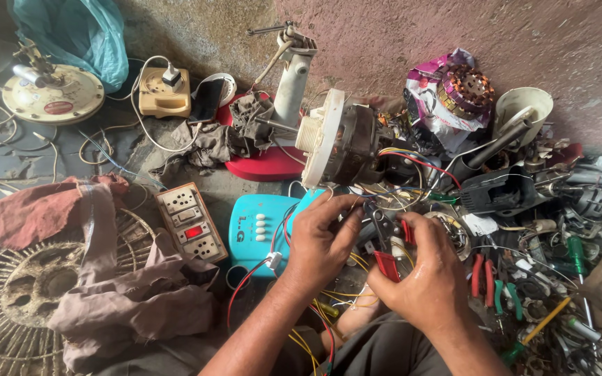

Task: The person sits on the floor repairing an electric fan motor. They strip and twist wire ends by hand, connect the motor wires to a blue power supply unit, test the motor, then use a screwdriver on the motor and handle the armature and fan housing while repositioning parts.

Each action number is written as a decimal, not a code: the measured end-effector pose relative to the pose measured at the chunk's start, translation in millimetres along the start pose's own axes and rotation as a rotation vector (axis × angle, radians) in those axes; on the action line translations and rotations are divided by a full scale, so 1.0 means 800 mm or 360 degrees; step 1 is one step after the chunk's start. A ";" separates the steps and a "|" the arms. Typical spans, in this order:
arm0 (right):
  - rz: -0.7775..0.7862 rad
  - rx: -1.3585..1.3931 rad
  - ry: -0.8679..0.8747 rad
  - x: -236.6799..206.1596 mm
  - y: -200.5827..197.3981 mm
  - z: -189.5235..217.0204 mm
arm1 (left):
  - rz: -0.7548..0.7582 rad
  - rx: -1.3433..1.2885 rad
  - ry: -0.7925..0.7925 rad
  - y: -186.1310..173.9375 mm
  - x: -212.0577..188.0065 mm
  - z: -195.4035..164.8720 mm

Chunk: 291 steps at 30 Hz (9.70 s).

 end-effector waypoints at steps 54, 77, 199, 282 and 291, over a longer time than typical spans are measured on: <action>-0.0071 0.0907 0.0236 -0.062 0.002 0.043 | -0.0363 0.0245 0.0259 -0.040 -0.100 -0.005; -0.0300 0.0800 -0.0014 -0.038 0.003 0.023 | 0.0048 -0.1438 -0.0792 0.012 -0.077 0.023; -0.0131 0.2075 0.0530 0.019 0.033 -0.077 | 0.0183 0.0568 -0.0103 0.041 0.044 -0.107; -0.0162 0.0959 -0.0222 -0.001 0.076 -0.016 | 0.0445 0.0919 0.0279 -0.020 -0.008 -0.115; -0.0612 0.1285 0.0354 0.021 -0.001 -0.107 | 0.0478 0.1446 0.0070 -0.023 0.018 -0.099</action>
Point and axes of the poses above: each hand's wrist, its own x-axis towards the middle knuckle, its own y-axis out of the palm, z = x × y, the point moved 3 cm from there along x, towards the middle knuckle, and after that the axes turned 15 degrees about x, right-handed, at the moved point
